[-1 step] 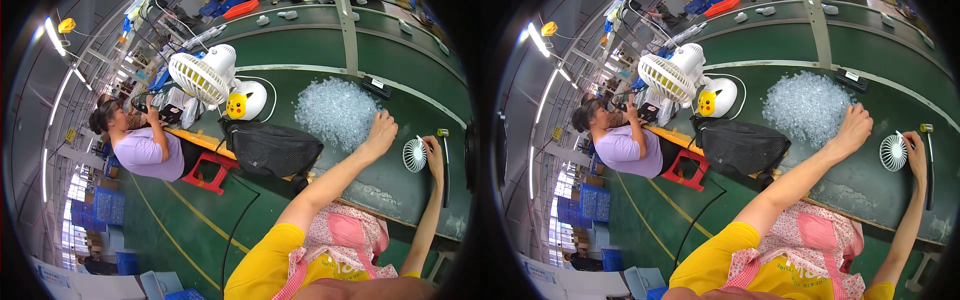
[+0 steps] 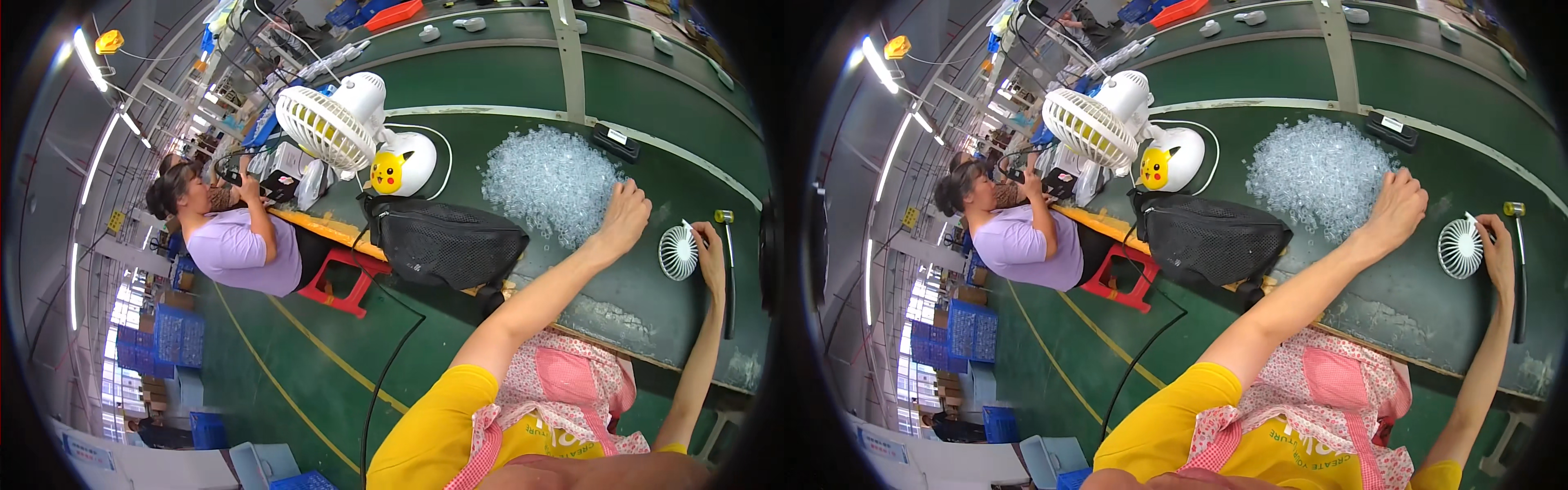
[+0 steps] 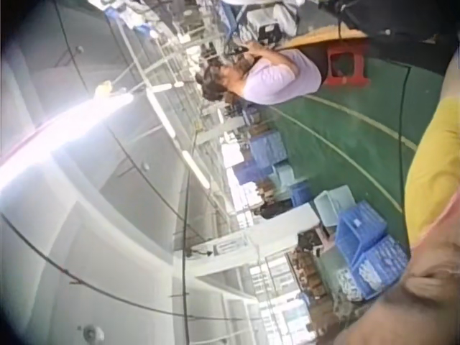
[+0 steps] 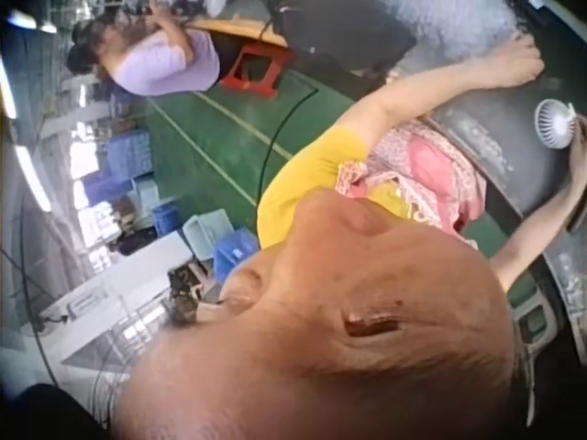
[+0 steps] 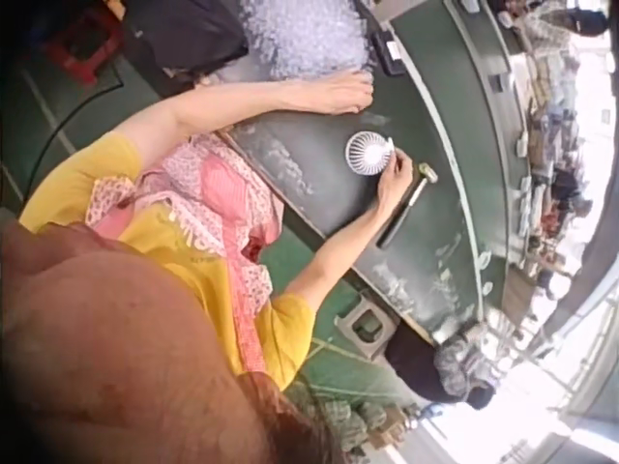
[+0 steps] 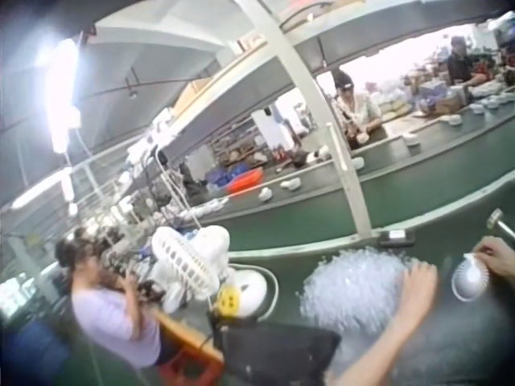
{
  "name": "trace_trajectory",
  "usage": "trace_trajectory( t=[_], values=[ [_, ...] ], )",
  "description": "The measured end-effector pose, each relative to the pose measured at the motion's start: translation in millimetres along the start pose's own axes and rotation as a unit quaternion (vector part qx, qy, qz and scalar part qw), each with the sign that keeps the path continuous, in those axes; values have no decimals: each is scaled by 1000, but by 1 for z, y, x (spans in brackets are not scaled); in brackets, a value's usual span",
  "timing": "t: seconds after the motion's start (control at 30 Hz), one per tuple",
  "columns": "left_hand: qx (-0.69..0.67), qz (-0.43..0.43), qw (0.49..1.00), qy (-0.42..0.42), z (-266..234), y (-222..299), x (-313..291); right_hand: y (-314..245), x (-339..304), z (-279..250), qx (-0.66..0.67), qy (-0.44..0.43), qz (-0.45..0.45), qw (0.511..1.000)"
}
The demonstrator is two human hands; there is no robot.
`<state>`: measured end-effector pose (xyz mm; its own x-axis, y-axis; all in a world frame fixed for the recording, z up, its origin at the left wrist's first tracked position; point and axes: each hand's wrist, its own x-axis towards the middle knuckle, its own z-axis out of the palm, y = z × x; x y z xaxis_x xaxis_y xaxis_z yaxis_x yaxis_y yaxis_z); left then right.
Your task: The person assembles mini fan covers along an assembly line by fitting small plastic pieces onto fan grilles by hand, tapping them with a mallet, and placing the assembled grilles onto the conveyor belt.
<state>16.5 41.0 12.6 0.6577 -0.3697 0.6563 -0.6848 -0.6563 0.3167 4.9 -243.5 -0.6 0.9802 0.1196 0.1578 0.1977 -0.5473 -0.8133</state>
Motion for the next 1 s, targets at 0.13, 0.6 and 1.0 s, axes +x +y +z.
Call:
trace_trajectory(
  t=[0.13, 0.6, 1.0],
  values=[
    [-112, -30, 991, 72, 1, 12, 12, -2, -6, -8, 112, 57, 32, 991],
    [-657, -358, 661, -62, -3, 26, 14, -99, -32, 37, 166, 139, -88, 972],
    [-646, -358, 671, -70, -4, 31, 13, -101, -32, 41, 97, 152, -94, 979]
  ],
)
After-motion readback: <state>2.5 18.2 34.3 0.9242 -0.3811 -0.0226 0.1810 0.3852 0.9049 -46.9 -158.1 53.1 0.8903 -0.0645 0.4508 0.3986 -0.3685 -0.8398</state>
